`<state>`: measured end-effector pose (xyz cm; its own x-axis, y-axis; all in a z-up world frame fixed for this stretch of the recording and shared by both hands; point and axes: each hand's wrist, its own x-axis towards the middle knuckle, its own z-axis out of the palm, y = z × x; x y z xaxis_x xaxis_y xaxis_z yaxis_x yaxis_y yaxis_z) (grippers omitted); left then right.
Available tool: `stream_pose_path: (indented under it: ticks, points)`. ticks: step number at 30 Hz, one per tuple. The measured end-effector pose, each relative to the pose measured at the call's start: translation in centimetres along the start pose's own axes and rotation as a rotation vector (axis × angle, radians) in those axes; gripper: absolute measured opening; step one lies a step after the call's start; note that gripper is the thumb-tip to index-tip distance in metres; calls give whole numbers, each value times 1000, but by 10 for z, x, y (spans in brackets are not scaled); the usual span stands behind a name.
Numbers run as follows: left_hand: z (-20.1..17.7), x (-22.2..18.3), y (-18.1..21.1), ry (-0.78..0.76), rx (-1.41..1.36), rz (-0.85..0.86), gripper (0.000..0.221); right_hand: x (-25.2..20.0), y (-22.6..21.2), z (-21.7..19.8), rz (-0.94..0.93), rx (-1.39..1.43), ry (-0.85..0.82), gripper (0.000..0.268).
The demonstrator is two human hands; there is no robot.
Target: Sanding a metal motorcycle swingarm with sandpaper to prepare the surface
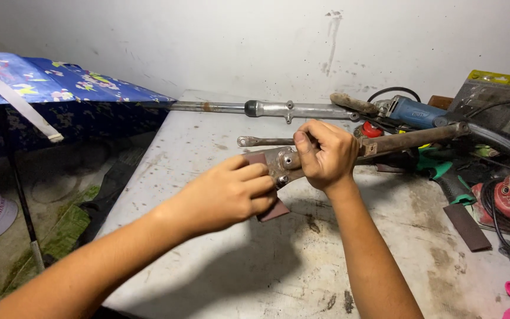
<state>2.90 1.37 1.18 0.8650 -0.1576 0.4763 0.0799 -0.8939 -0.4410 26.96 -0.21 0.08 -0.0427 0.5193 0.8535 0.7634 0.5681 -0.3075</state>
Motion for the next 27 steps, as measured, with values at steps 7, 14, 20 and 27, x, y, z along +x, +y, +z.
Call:
stream_pose_path:
  ticks: [7,14,20,27]
  points:
    - [22,4,48,294,104,-280,15,5,0,3,3,-1,35,34]
    - [-1,28,75,217,268,-350,21,-6,-10,6,90,-165,29,36]
    - [26,35,94,296,71,-355,16,-8,-11,5,73,-174,23,36]
    - [2,19,101,322,-43,-229,18,-5,-10,0,47,-151,4,36]
